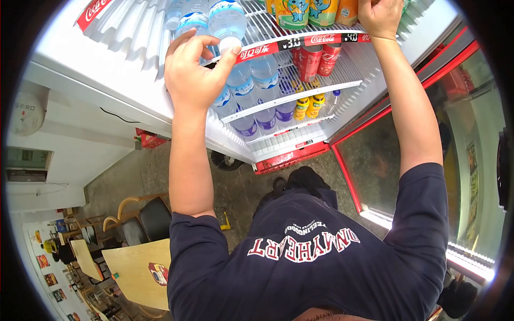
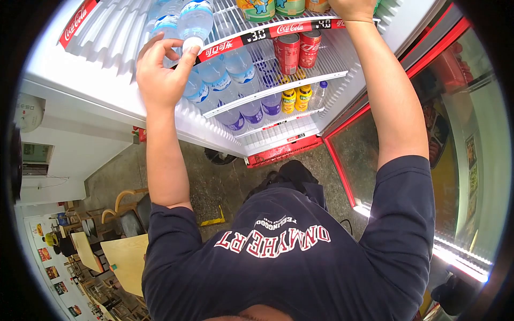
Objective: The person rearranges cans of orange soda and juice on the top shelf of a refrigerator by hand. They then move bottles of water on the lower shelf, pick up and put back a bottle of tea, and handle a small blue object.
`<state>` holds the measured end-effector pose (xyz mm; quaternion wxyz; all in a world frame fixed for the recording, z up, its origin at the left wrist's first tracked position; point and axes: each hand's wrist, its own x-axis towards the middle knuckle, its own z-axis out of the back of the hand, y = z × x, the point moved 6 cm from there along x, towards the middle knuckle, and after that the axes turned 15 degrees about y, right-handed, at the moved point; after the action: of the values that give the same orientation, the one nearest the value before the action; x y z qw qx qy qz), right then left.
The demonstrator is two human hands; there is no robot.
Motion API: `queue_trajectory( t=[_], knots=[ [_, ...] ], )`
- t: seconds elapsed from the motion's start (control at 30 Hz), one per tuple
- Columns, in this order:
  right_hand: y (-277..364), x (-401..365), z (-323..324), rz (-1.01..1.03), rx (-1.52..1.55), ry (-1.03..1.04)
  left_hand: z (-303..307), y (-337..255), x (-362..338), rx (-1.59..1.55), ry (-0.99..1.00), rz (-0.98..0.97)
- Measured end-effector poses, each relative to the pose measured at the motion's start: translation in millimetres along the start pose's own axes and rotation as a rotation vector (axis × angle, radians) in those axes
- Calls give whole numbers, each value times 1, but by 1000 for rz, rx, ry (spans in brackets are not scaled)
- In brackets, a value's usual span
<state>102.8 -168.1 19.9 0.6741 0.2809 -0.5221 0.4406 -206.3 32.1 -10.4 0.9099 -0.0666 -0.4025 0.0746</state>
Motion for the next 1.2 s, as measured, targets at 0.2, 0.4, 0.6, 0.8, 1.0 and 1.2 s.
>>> queue_trajectory(
  t=[0.2, 0.4, 0.6, 0.8, 1.0, 1.2],
  knots=[
    [2, 2, 2, 17, 70, -9, 0, -1, -1, 19, -13, 11],
    [1, 1, 2, 9, 28, -8, 0, -2, 0, 35, 4, 15],
    [0, 1, 1, 4, 22, -5, 0, -2, 0, 48, -5, 6],
    [-4, -2, -3, -21, -5, 27, 0, 0, -1, 32, 3, -2],
    [-1, 0, -1, -15, 12, 1, 1, -2, -1, 34, 4, -4],
    [-1, 0, 0, -15, 34, 12, 0, -3, -1, 33, 20, 29]
  ],
)
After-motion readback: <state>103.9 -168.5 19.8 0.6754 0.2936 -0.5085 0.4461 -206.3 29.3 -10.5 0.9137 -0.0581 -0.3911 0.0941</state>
